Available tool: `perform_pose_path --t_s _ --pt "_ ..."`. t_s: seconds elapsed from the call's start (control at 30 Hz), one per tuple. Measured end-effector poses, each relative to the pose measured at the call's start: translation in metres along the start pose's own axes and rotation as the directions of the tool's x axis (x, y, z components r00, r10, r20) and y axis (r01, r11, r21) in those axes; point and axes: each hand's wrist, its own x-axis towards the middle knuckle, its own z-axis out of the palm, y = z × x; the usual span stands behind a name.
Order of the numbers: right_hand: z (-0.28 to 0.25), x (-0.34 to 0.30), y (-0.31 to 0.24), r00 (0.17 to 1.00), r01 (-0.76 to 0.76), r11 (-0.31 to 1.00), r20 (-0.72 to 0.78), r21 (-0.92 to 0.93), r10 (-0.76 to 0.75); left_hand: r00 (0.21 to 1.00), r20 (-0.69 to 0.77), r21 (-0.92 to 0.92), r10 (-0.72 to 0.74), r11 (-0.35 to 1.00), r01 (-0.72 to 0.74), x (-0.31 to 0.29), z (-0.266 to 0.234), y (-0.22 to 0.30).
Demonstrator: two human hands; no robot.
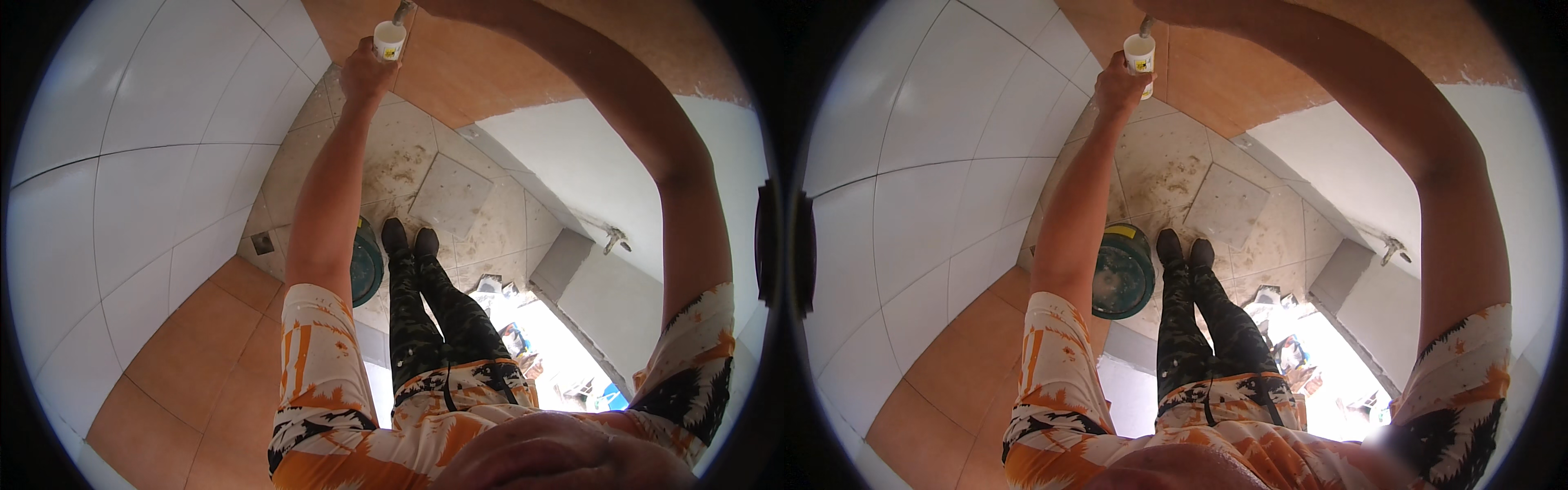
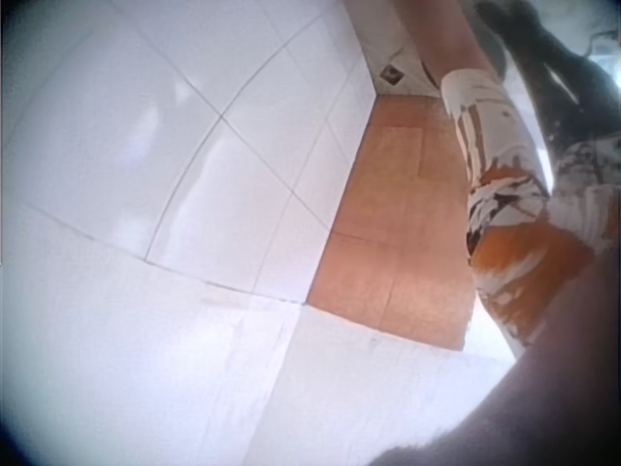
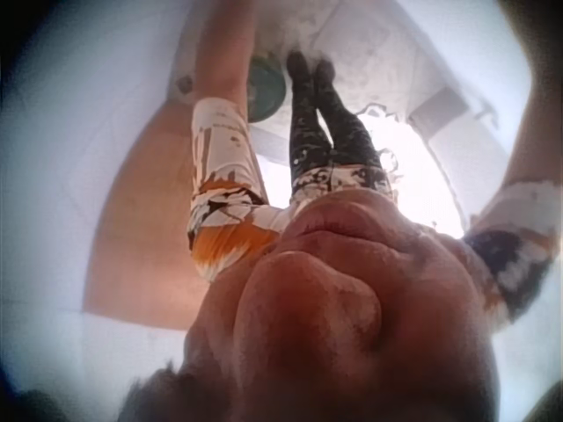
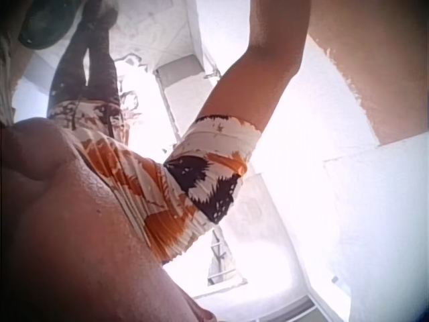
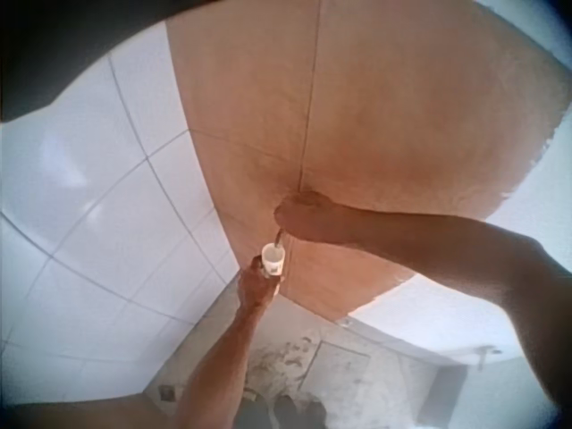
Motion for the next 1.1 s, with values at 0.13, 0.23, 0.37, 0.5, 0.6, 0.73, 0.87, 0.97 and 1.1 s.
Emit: perform_pose_path --t_s 0.13,0.23,0.37,0.5,0.6,0.73,0.87,0.97,1.1 --pt "-0.019 0.030 -0.022 0.980 -0.082 0.997 0.181 -0.009 0.082 0.999 -0.023 -0.010 -0.038 0.999 0.038 -0.009 -0.006 -0.018" --pt "0.015 -0.005 -0.002 0.985 -0.160 0.879 0.126 0.448 0.115 1.000 0.018 -0.070 0.004 0.998 -0.003 0.002 0.015 0.005" --pt "-0.016 0.015 -0.011 0.975 -0.218 0.886 0.047 0.410 0.218 0.999 -0.013 -0.112 -0.033 0.993 0.031 0.002 0.018 -0.015" --pt "-0.033 0.034 -0.033 0.938 -0.345 0.880 0.162 0.326 0.308 0.997 -0.021 -0.041 -0.080 0.996 0.080 -0.003 0.007 -0.016" --pt "-0.029 0.030 -0.032 0.908 -0.406 0.876 0.220 0.261 0.356 0.998 -0.032 -0.055 -0.051 0.997 0.049 -0.004 0.005 -0.006" --pt "0.002 0.007 -0.022 0.906 -0.405 0.875 0.245 0.263 0.346 0.999 -0.009 -0.092 -0.035 0.995 0.034 0.005 0.014 0.015" --pt "-0.043 0.038 -0.031 0.880 -0.423 0.853 0.363 0.305 0.306 0.995 -0.048 -0.105 -0.084 0.991 0.078 0.000 0.001 -0.005" --pt "-0.060 0.036 -0.026 0.782 -0.604 0.683 0.473 0.411 0.406 0.997 -0.058 -0.118 -0.047 0.992 0.040 -0.001 0.005 -0.001" --pt "-0.076 0.041 -0.021 0.712 -0.671 0.643 0.562 0.369 0.421 0.998 -0.050 -0.131 -0.045 0.991 0.038 -0.002 0.008 -0.004"
